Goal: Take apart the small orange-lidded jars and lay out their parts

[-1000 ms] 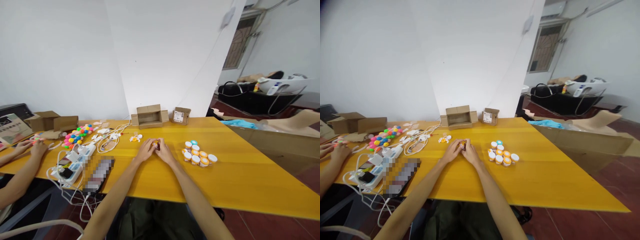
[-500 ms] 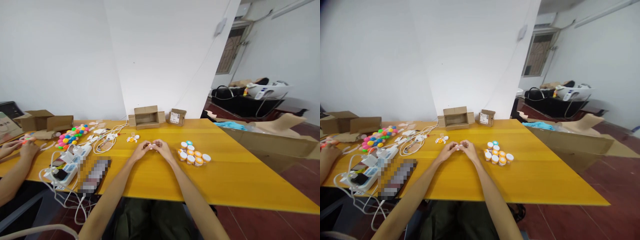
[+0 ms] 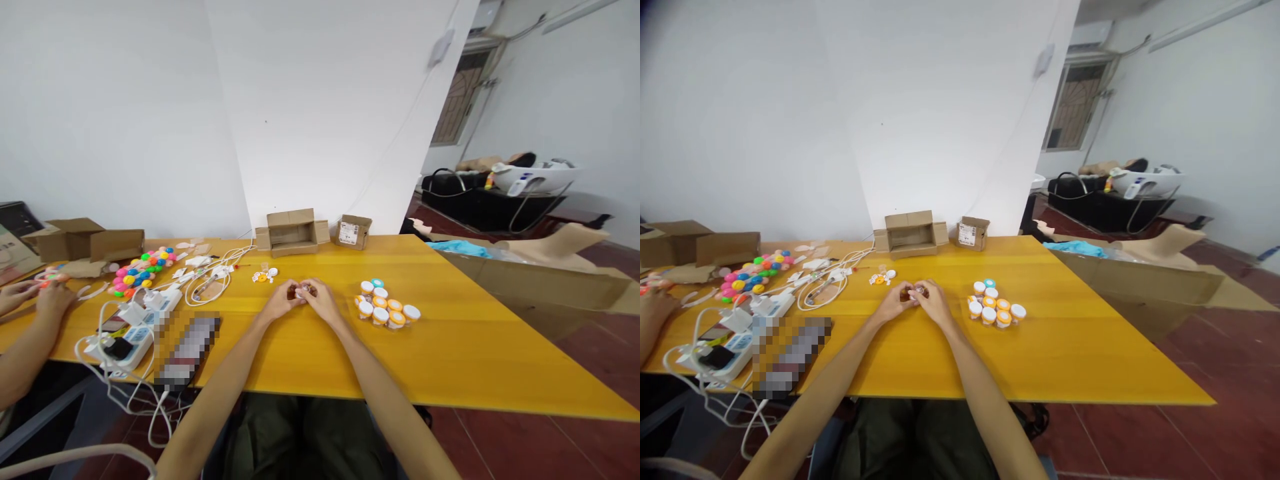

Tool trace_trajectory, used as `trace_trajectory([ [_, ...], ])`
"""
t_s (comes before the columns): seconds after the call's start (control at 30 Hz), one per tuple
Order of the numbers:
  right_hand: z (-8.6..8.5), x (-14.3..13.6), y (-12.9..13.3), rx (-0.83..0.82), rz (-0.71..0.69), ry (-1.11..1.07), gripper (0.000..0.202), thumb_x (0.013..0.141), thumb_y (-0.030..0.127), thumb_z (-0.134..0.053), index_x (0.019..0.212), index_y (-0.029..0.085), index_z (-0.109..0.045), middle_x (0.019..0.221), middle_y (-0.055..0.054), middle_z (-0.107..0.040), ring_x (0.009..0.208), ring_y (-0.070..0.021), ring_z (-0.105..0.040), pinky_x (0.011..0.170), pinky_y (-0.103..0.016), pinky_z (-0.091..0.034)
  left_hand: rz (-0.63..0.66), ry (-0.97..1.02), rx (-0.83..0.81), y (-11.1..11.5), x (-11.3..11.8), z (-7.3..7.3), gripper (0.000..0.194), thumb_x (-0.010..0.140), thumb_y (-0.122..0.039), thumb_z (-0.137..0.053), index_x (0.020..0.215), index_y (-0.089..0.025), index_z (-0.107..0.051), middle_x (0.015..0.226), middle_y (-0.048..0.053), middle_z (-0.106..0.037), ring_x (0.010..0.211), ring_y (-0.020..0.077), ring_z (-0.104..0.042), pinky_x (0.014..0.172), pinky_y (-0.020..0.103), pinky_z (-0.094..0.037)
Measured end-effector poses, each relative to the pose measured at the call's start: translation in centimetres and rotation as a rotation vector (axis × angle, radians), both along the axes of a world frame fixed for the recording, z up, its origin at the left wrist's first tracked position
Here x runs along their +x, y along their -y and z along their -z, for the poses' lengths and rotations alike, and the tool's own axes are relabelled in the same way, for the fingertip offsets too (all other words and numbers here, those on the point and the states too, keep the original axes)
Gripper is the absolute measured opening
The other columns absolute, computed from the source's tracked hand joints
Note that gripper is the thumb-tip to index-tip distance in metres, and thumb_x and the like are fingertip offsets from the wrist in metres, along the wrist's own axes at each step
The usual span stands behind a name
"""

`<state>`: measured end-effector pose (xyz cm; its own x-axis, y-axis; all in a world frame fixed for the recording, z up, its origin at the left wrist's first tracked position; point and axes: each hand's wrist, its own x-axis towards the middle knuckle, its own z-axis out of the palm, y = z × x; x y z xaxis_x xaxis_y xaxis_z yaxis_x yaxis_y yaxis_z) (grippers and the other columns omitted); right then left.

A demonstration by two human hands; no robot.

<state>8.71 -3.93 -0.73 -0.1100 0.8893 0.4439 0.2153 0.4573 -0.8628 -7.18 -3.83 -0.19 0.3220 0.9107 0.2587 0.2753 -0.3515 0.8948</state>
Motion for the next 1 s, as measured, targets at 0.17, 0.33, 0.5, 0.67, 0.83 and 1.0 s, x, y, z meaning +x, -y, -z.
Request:
trace_trajectory([
  [0.17,-0.1,0.1,0.1,0.082,0.051,0.129,0.013,0.080,0.028,-0.063,0.089,0.024,-0.071,0.086,-0.003,-0.070,0.080,-0.0192,-0.064,0.078,-0.033,-0.053,-0.021,-0.005,0.005,0.1,0.1,-0.1,0.039,0.066,-0.043,-0.082,0.089,-0.018,-0.063,0.086,0.001,-0.069,0.078,0.0155,-0.063,0.076,0.029,-0.051],
  [0.33,0.3,-0.1,-0.1,0.102,0.019,0.151,0.027,0.079,0.017,-0.058,0.102,0.025,-0.070,0.104,-0.004,-0.071,0.101,-0.0205,-0.064,0.094,-0.038,-0.050,-0.026,0.012,-0.007,-0.4,0.0,0.4,0.036,0.067,-0.042,-0.081,0.088,-0.017,-0.063,0.082,0.001,-0.068,0.075,0.0144,-0.061,0.074,0.028,-0.050],
  [0.5,0.3,-0.5,0.4,0.145,0.077,0.169,0.033,0.080,0.021,-0.061,0.113,0.026,-0.065,0.111,-0.005,-0.066,0.107,-0.0215,-0.062,0.097,-0.038,-0.049,-0.031,-0.037,0.034,-0.6,-0.2,0.6,0.025,0.071,-0.032,-0.074,0.090,-0.018,-0.065,0.086,0.001,-0.069,0.076,0.0143,-0.062,0.074,0.027,-0.051],
  [0.67,-0.2,-0.4,0.9,0.127,0.111,0.236,0.028,0.082,0.022,-0.060,0.109,0.025,-0.066,0.099,-0.005,-0.065,0.095,-0.0218,-0.063,0.090,-0.037,-0.052,-0.001,-0.036,0.059,-0.3,-0.1,0.3,0.020,0.070,-0.023,-0.070,0.089,-0.017,-0.065,0.088,0.002,-0.070,0.078,0.0152,-0.064,0.078,0.028,-0.053],
  [0.83,-0.3,-0.6,1.1,0.177,0.043,0.241,0.037,0.080,0.013,-0.054,0.113,0.026,-0.064,0.103,-0.004,-0.065,0.101,-0.0204,-0.062,0.096,-0.037,-0.049,0.032,-0.012,0.047,-0.4,0.0,0.4,0.021,0.071,-0.020,-0.069,0.091,-0.017,-0.066,0.088,0.003,-0.071,0.080,0.0164,-0.065,0.079,0.029,-0.053],
  [1.0,-0.1,-0.8,1.2,0.163,0.108,0.232,0.037,0.080,0.018,-0.060,0.116,0.026,-0.062,0.107,-0.005,-0.064,0.104,-0.0217,-0.061,0.095,-0.037,-0.050,0.001,-0.057,0.078,-0.5,-0.2,0.4,0.018,0.070,-0.018,-0.067,0.089,-0.017,-0.066,0.090,0.003,-0.071,0.084,0.0173,-0.065,0.082,0.030,-0.053],
])
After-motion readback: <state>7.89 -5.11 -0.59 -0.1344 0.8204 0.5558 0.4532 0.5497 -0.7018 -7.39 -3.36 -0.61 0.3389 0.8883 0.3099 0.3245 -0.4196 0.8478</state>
